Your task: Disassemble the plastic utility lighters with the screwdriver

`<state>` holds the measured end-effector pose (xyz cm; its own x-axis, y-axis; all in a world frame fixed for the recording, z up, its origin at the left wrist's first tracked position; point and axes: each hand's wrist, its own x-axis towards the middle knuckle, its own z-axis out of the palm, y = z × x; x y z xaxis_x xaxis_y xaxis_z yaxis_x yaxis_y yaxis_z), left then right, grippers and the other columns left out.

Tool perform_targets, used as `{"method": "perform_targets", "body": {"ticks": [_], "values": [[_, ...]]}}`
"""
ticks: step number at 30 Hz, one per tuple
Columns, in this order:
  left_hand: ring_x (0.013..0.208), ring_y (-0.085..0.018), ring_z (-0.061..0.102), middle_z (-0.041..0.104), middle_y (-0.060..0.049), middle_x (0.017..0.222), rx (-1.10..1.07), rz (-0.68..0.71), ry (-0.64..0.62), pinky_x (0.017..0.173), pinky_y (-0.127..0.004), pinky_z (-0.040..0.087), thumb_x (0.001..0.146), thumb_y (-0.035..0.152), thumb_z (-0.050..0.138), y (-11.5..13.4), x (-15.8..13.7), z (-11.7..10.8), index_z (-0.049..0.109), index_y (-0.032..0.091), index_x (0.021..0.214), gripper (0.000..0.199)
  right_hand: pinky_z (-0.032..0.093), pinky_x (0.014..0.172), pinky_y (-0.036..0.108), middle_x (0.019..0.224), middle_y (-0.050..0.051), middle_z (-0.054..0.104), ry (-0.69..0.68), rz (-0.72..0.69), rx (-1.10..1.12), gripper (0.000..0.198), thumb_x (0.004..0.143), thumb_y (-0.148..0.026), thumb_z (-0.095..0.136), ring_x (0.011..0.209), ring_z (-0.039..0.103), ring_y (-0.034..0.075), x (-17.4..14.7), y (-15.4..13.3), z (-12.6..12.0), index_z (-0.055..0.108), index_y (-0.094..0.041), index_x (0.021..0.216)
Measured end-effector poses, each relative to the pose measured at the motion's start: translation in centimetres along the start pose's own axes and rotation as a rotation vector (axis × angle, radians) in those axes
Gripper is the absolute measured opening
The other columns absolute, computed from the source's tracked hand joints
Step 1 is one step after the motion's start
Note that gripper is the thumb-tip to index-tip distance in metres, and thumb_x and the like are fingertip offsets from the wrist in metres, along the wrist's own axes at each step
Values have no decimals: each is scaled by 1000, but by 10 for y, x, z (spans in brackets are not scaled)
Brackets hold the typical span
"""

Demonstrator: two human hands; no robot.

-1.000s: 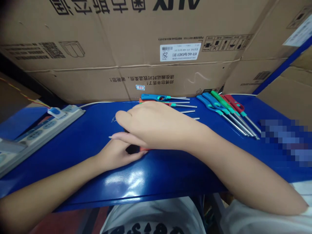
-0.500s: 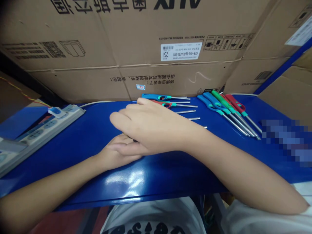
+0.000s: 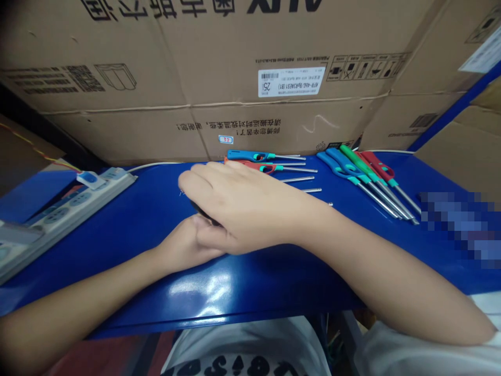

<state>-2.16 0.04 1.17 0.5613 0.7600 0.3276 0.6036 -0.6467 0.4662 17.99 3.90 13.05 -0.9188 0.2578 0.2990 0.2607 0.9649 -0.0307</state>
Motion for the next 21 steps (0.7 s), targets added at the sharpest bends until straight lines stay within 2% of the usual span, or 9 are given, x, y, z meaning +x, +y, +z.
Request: {"method": "perform_targets", "body": {"ticks": [3,5,7,9,11,13,15,18,21], "values": [[99,-25,70,75,-6,104,-14,-5,2,88,-39,58,90,32,66,0,0,0,69,21,104,18,40,79,37,83,8,63,-42,23,-28,32,103,-34,38,79,54,21,0,-1,-2,62,-13,99],[98,-27,70,75,-8,102,-18,-11,13,86,-40,58,91,35,66,1,0,1,69,20,105,21,41,80,37,90,10,64,-38,3,-13,28,101,-25,37,84,55,22,0,-2,-4,61,-12,105],[95,-27,70,74,-8,96,-22,-21,17,84,-41,58,91,36,66,2,0,1,69,19,100,20,40,82,37,97,11,64,-22,4,3,27,99,-25,40,88,55,22,0,-3,-4,60,-11,109],[95,-27,70,74,-8,96,-25,-28,22,84,-40,58,90,35,66,2,0,1,69,19,99,18,40,82,37,89,10,63,-34,22,-21,32,103,-33,38,84,55,22,0,-3,-5,62,-12,104],[96,-25,70,75,-7,102,-33,-17,20,85,-39,58,90,33,66,2,1,1,69,20,102,18,39,80,37,82,7,62,-54,26,-47,35,105,-33,34,79,54,21,1,-3,-4,62,-13,99],[95,-25,70,75,-7,101,-26,-8,15,83,-38,58,91,34,65,2,1,1,69,20,103,19,39,82,37,91,9,64,-40,13,-35,29,102,-24,35,85,55,21,0,-2,-3,62,-13,104],[93,-26,70,75,-7,97,-9,-10,6,82,-39,57,91,36,65,2,1,1,69,19,100,19,39,84,38,100,11,64,-11,25,-10,26,100,-24,39,92,55,23,0,-1,-3,60,-12,110],[96,-27,69,74,-8,100,6,-20,6,84,-40,57,92,35,65,2,1,0,69,19,100,19,38,81,38,86,8,63,-34,57,-37,31,103,-35,40,81,53,22,0,-1,-3,61,-13,103],[94,-26,70,74,-8,99,-9,-6,12,82,-39,57,91,34,66,1,0,0,68,19,101,19,37,79,35,88,9,62,-49,47,-19,26,102,-28,40,79,51,20,0,-2,-5,61,-13,101]]}}
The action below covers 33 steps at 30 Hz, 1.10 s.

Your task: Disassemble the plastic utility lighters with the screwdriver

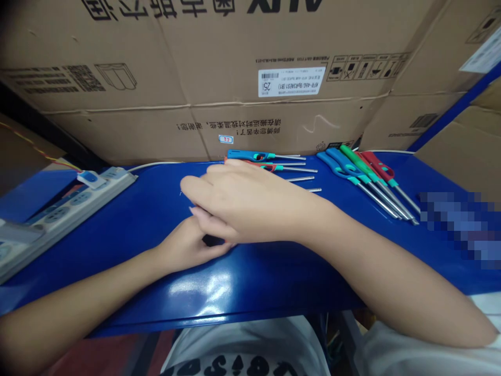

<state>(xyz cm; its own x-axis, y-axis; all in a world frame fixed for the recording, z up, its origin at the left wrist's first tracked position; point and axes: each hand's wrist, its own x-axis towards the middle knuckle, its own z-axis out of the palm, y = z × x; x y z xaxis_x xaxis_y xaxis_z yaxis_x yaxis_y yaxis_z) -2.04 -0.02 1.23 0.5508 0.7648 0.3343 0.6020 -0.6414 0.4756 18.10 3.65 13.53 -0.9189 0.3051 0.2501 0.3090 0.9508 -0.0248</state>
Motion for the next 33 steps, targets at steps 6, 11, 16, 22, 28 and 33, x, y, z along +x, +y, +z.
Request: {"method": "perform_targets", "body": {"ticks": [6,11,16,22,28,33], "values": [[97,-25,69,74,-7,104,6,16,2,85,-38,57,91,32,67,-2,-1,1,68,20,107,20,37,79,36,84,8,62,-7,78,-9,30,102,-38,43,76,50,20,1,-1,-1,60,-13,98],[86,-24,69,73,-6,92,23,25,19,78,-37,57,91,37,66,-2,0,0,67,18,96,19,38,79,36,93,10,63,13,49,22,25,98,-29,45,83,53,22,0,-1,-1,59,-11,108],[97,-25,70,74,-7,104,2,36,16,85,-38,57,91,34,66,-1,0,0,68,20,107,21,39,77,35,89,10,64,6,70,-18,29,102,-29,37,81,56,22,0,-3,1,60,-12,104],[93,-25,70,74,-7,101,28,27,-11,83,-38,58,92,36,66,-1,-1,0,69,20,104,20,38,78,37,83,9,64,25,60,-75,35,104,-35,36,77,55,22,1,-2,3,61,-11,103],[91,-25,70,74,-7,95,30,48,5,80,-38,58,93,37,63,-1,0,-1,67,18,100,21,38,82,37,96,12,64,82,-5,-35,33,101,-33,38,89,55,23,0,-1,5,61,-10,108],[98,-25,70,74,-8,105,41,92,19,87,-40,58,95,35,61,0,-1,-1,66,19,109,22,38,81,37,95,11,62,68,-6,-62,31,103,-26,34,89,53,23,1,0,5,60,-12,109]]}}
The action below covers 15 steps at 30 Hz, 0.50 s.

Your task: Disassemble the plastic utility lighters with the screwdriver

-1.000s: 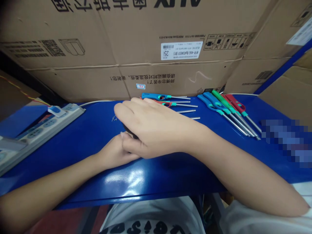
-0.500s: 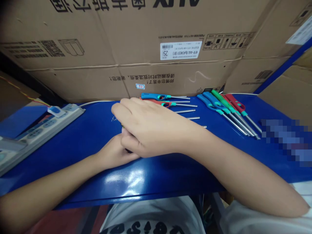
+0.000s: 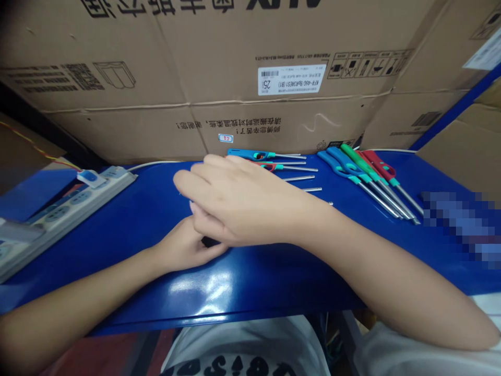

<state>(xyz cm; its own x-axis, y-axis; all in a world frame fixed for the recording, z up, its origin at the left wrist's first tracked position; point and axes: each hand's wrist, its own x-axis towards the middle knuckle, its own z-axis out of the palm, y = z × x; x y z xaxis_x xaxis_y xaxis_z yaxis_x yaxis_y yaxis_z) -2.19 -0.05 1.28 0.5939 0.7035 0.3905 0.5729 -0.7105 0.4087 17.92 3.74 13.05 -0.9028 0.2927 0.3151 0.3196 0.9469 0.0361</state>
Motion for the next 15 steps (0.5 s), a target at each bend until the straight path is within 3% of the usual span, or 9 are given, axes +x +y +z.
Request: {"method": "perform_targets", "body": {"ticks": [4,8,12,15], "values": [[93,-25,70,74,-8,101,42,-18,-24,82,-40,59,95,36,61,-1,-1,0,67,19,107,22,40,80,38,92,10,62,-12,70,29,34,103,-38,40,82,53,22,0,2,0,59,-11,109],[95,-25,70,74,-9,106,13,-2,-34,83,-39,59,97,36,59,-1,-1,0,66,19,112,24,41,81,37,92,11,63,-38,77,58,29,102,-29,40,84,55,22,0,1,-1,60,-11,110],[97,-26,70,74,-9,105,23,-17,-51,85,-41,59,96,37,59,-1,0,0,67,19,110,23,42,85,40,95,13,65,-41,95,55,38,104,-40,39,89,57,24,0,-1,-1,60,-9,113],[97,-25,71,74,-9,105,21,-8,-45,85,-40,59,96,36,59,0,1,-1,66,19,112,24,42,83,38,93,13,64,-73,84,62,30,103,-30,38,87,55,23,0,-2,-2,61,-10,107]]}}
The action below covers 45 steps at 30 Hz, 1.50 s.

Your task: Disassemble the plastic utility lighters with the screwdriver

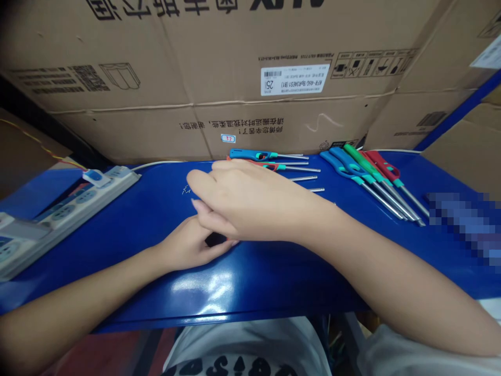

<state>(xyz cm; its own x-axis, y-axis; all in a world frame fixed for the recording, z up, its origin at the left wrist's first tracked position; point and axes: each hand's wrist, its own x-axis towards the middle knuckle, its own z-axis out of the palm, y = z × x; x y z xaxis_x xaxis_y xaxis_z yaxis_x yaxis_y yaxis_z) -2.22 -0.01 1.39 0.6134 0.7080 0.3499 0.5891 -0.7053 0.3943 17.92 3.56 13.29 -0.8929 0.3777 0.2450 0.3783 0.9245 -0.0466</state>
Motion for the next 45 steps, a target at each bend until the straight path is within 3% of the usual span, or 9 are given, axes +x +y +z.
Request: {"method": "perform_targets", "body": {"ticks": [6,10,14,18,22,26,36,41,45], "values": [[92,-25,71,74,-9,101,29,-20,-19,83,-40,59,97,36,59,1,0,0,66,18,108,23,41,79,36,90,12,64,0,31,19,36,104,-40,38,84,56,23,0,1,-1,60,-12,103],[96,-25,71,73,-9,104,-25,12,-13,85,-39,59,98,34,57,1,1,0,64,19,110,21,40,79,35,92,12,63,36,-4,27,27,102,-29,37,86,54,23,0,3,0,59,-12,106],[94,-24,71,74,-9,102,-41,-17,-16,85,-40,59,97,34,60,1,1,0,65,19,109,21,40,79,36,88,11,62,46,-18,-17,37,105,-39,35,81,53,22,1,4,2,60,-12,103],[93,-24,71,73,-8,101,-87,-28,-13,83,-38,59,96,35,60,0,1,0,65,19,109,20,40,81,37,93,12,62,76,-82,-52,31,102,-24,33,87,53,23,1,2,2,61,-11,105],[92,-24,71,74,-8,101,-73,-51,-15,82,-38,59,95,35,62,0,0,0,66,19,108,21,40,81,39,86,11,62,68,-56,-87,40,106,-36,31,81,54,22,1,1,1,61,-10,101],[90,-24,71,73,-7,98,-93,-47,-29,82,-39,59,95,35,61,0,1,0,65,19,108,21,39,82,38,92,12,63,88,-53,-70,31,100,-24,34,87,54,23,-1,1,0,61,-10,105],[98,-27,70,72,-9,102,-87,-41,-19,87,-42,58,95,35,61,-1,1,1,65,19,106,21,38,82,38,98,14,63,73,-42,-42,28,99,-26,39,89,53,24,-3,-2,-3,61,-10,108],[97,-26,69,73,-8,105,-74,-35,-15,88,-41,58,95,35,62,-3,1,1,66,20,111,23,36,77,36,81,8,61,35,-36,-79,34,103,-30,33,74,51,20,-2,0,-3,61,-13,98],[93,-26,70,73,-8,100,-54,-30,-10,83,-40,58,95,37,61,-3,0,1,66,19,106,22,38,79,36,94,12,64,64,-51,-30,27,99,-30,40,84,53,22,-2,0,-3,60,-12,105]]}}
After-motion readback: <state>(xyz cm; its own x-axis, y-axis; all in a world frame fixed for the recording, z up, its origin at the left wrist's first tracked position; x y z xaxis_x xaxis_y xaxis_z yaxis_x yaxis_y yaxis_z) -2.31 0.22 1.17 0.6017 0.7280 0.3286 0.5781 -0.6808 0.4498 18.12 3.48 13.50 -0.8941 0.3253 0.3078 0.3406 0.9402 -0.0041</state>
